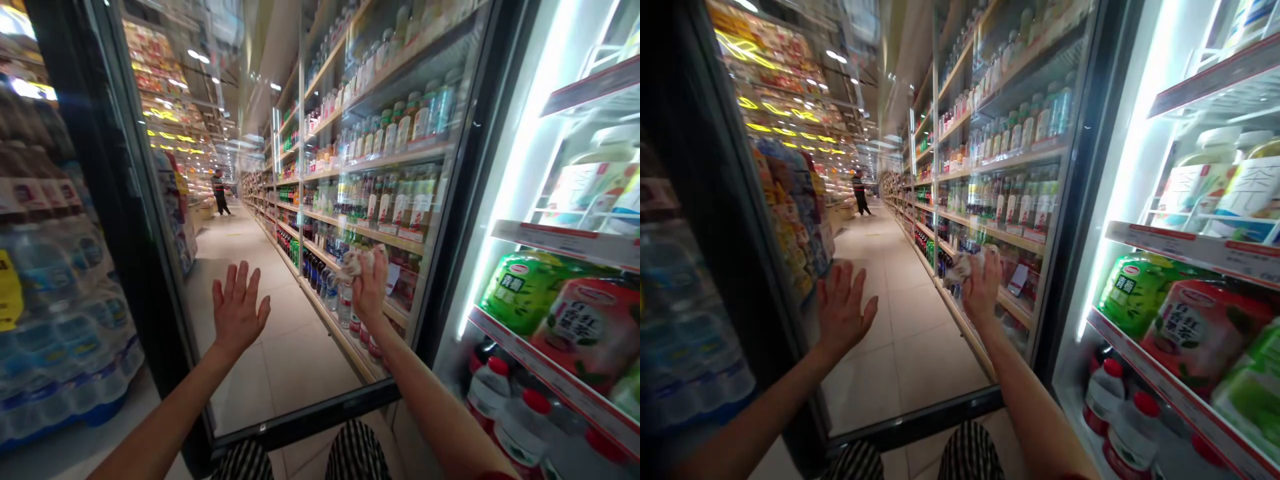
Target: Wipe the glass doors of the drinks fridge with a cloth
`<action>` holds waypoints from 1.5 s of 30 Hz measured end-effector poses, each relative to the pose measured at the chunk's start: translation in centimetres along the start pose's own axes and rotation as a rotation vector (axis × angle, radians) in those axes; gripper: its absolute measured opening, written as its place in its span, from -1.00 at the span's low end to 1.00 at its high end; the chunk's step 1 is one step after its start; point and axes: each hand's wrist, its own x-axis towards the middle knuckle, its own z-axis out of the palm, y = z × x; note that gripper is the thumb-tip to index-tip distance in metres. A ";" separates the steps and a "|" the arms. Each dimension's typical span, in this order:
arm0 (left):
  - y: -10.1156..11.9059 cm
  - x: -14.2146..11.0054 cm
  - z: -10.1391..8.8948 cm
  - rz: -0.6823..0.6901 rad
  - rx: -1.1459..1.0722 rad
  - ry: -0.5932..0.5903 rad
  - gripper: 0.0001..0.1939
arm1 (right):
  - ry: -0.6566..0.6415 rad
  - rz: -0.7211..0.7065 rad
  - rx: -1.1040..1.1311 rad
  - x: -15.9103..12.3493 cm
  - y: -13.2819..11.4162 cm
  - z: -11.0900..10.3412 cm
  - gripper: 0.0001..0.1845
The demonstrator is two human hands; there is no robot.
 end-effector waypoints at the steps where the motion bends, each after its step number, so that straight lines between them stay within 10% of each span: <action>1: 0.0 0.0 0.0 0.001 -0.008 0.001 -0.26 | -0.077 -0.090 0.004 -0.1 0.1 -0.2 -0.50; 8: 0.0 0.0 0.0 0.014 0.003 0.026 -0.26 | 0.224 0.388 -0.094 2.9 5.5 -1.3 -0.45; 15: 0.0 0.0 0.0 0.000 0.004 0.022 -0.26 | -0.128 -0.186 -0.017 2.9 0.1 -0.3 -0.50; 21: -0.3 1.1 -1.2 0.022 -0.031 0.049 -0.28 | 0.262 0.388 -0.084 6.6 4.3 -0.9 -0.45; 28: -1.4 5.0 -2.0 -0.097 0.011 0.093 -0.30 | -0.085 -0.223 -0.046 7.4 -1.0 -0.1 -0.52; 34: -1.4 4.8 -2.0 -0.054 0.025 0.098 -0.27 | 0.279 0.356 -0.100 11.2 1.1 -0.4 -0.48; 40: -1.9 5.1 -2.4 -0.072 0.008 0.116 -0.28 | -0.121 -0.327 -0.067 10.5 -4.2 0.5 -0.50; 45: -3.5 6.4 -3.4 -0.119 0.013 0.134 -0.29 | 0.254 0.260 -0.112 14.0 0.4 -0.3 -0.47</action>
